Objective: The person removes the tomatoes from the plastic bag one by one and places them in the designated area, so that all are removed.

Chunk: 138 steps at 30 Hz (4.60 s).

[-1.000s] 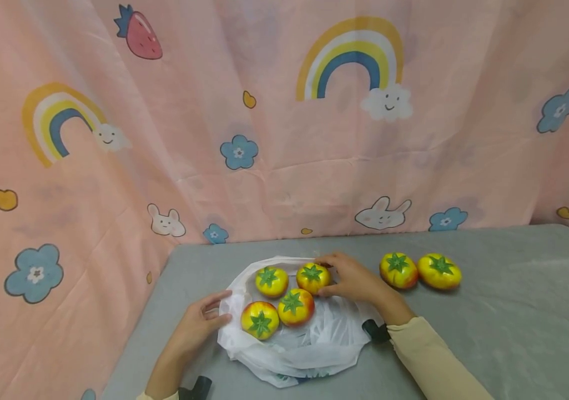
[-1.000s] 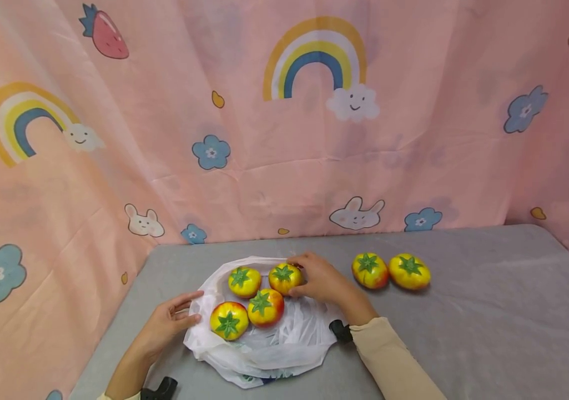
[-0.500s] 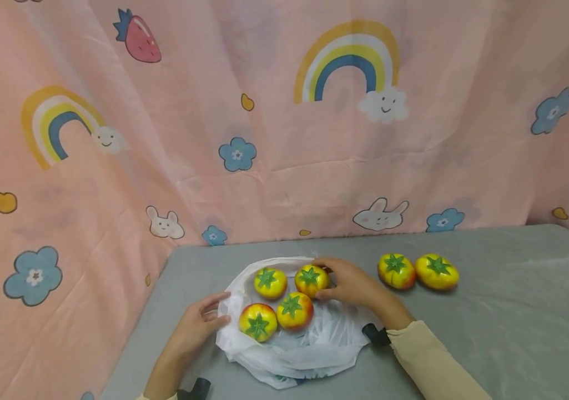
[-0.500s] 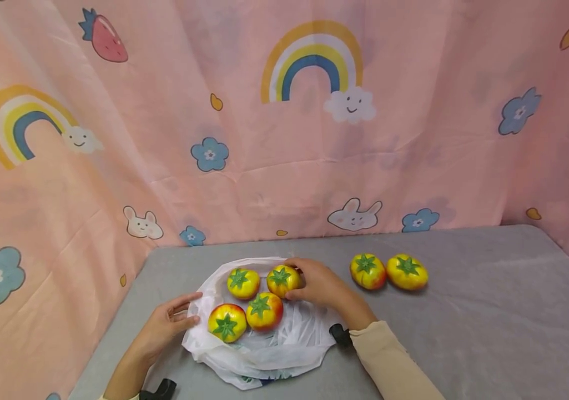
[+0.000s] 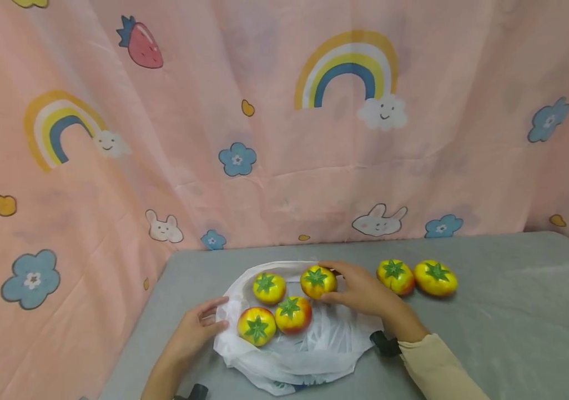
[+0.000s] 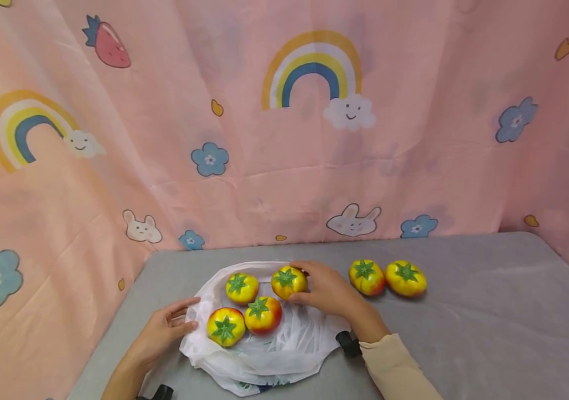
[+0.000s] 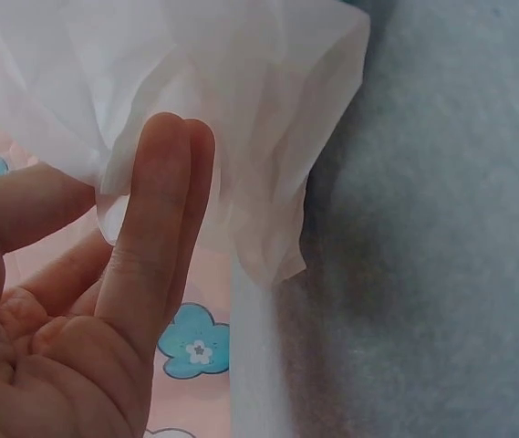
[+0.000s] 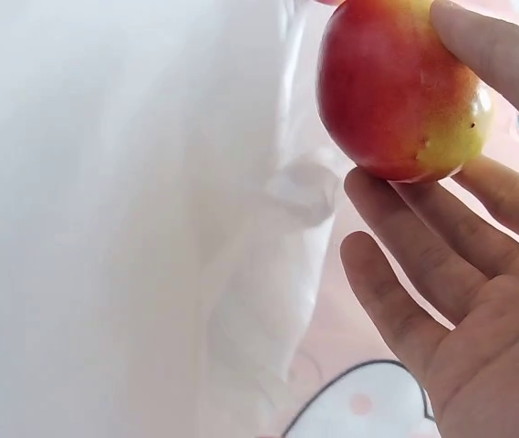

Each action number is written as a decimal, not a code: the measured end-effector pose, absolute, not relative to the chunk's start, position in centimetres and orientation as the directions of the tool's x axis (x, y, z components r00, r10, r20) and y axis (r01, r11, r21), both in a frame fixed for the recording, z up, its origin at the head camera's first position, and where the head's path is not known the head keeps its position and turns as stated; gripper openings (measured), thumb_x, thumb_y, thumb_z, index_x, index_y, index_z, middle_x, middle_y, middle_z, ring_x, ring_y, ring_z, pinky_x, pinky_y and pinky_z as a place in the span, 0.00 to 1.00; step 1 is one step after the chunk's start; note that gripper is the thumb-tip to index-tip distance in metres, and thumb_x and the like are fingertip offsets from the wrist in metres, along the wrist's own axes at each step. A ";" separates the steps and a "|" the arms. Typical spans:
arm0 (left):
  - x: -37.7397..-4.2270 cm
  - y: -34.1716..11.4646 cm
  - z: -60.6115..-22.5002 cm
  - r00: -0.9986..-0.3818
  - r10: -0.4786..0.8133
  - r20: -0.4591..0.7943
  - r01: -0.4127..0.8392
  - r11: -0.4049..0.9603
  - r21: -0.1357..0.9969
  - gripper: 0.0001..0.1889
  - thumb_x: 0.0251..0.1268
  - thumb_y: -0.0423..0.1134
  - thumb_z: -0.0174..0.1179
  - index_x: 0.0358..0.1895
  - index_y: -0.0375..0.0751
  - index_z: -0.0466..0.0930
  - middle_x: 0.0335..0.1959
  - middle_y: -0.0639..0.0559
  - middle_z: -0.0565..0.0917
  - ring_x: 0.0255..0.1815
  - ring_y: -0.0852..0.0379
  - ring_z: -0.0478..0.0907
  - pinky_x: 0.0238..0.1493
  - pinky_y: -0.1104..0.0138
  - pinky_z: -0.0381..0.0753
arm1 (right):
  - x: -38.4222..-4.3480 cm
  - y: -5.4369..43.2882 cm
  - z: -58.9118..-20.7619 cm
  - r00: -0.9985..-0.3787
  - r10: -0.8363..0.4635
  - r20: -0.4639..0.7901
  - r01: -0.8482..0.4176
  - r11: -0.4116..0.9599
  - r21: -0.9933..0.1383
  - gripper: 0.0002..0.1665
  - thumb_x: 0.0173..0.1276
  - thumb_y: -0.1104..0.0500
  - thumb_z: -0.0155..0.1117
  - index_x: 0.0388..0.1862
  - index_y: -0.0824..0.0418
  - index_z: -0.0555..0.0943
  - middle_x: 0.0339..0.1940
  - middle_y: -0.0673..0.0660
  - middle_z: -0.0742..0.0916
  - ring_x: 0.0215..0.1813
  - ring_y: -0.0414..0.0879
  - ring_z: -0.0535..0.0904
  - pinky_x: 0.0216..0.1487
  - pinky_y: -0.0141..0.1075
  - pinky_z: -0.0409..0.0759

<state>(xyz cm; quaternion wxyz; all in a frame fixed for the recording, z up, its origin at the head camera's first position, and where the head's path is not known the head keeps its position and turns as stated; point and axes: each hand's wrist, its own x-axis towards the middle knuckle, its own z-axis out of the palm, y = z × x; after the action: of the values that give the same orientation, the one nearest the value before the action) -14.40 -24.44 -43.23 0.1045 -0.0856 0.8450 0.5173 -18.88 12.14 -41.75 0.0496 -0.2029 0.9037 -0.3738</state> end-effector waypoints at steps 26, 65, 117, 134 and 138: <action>-14.9 -24.4 -43.0 -0.970 -0.084 -0.227 -0.241 0.397 0.886 0.29 0.61 0.31 0.67 0.67 0.42 0.74 0.67 0.31 0.74 0.58 0.43 0.82 0.53 0.55 0.86 | -15.3 21.3 -37.6 -0.951 -0.268 0.155 -0.309 0.794 -0.524 0.42 0.62 0.42 0.71 0.70 0.59 0.71 0.64 0.62 0.81 0.59 0.58 0.79 0.58 0.60 0.79; -14.7 -23.6 -44.0 -0.955 -0.131 -0.265 -0.294 0.355 0.887 0.28 0.60 0.31 0.67 0.66 0.45 0.75 0.67 0.34 0.73 0.56 0.46 0.82 0.53 0.57 0.85 | -15.8 35.5 -39.9 -0.995 -0.039 0.089 -0.076 0.888 -0.453 0.49 0.68 0.39 0.65 0.74 0.71 0.61 0.65 0.81 0.71 0.56 0.75 0.74 0.52 0.67 0.75; -14.0 -24.8 -43.3 -0.968 -0.082 -0.236 -0.246 0.458 0.854 0.24 0.60 0.30 0.68 0.60 0.50 0.82 0.64 0.37 0.77 0.53 0.47 0.84 0.54 0.54 0.85 | -15.5 37.6 -44.3 -0.994 -0.018 -0.108 0.036 0.876 -0.481 0.56 0.67 0.36 0.64 0.73 0.77 0.56 0.66 0.87 0.65 0.57 0.81 0.72 0.47 0.64 0.79; -14.4 -24.8 -43.5 -0.964 -0.088 -0.249 -0.260 0.484 0.836 0.25 0.61 0.33 0.68 0.62 0.49 0.80 0.65 0.37 0.76 0.54 0.48 0.84 0.54 0.53 0.85 | -15.3 37.3 -44.7 -0.996 0.025 -0.084 0.063 0.872 -0.485 0.57 0.67 0.34 0.63 0.74 0.76 0.56 0.64 0.87 0.66 0.56 0.81 0.72 0.45 0.64 0.79; -14.4 -24.8 -43.4 -0.963 -0.088 -0.254 -0.264 0.484 0.834 0.25 0.61 0.33 0.68 0.63 0.48 0.80 0.66 0.36 0.75 0.54 0.46 0.84 0.54 0.52 0.85 | -15.4 37.3 -44.8 -0.996 0.039 -0.085 0.076 0.869 -0.488 0.57 0.67 0.33 0.62 0.74 0.75 0.56 0.65 0.87 0.66 0.56 0.81 0.72 0.45 0.65 0.79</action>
<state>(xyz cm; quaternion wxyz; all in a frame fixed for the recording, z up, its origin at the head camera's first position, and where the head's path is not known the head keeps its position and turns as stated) -14.38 -24.81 -43.43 0.0887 -0.1028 0.8568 0.4975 -15.45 37.29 -44.79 0.0364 0.0298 0.9661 -0.2537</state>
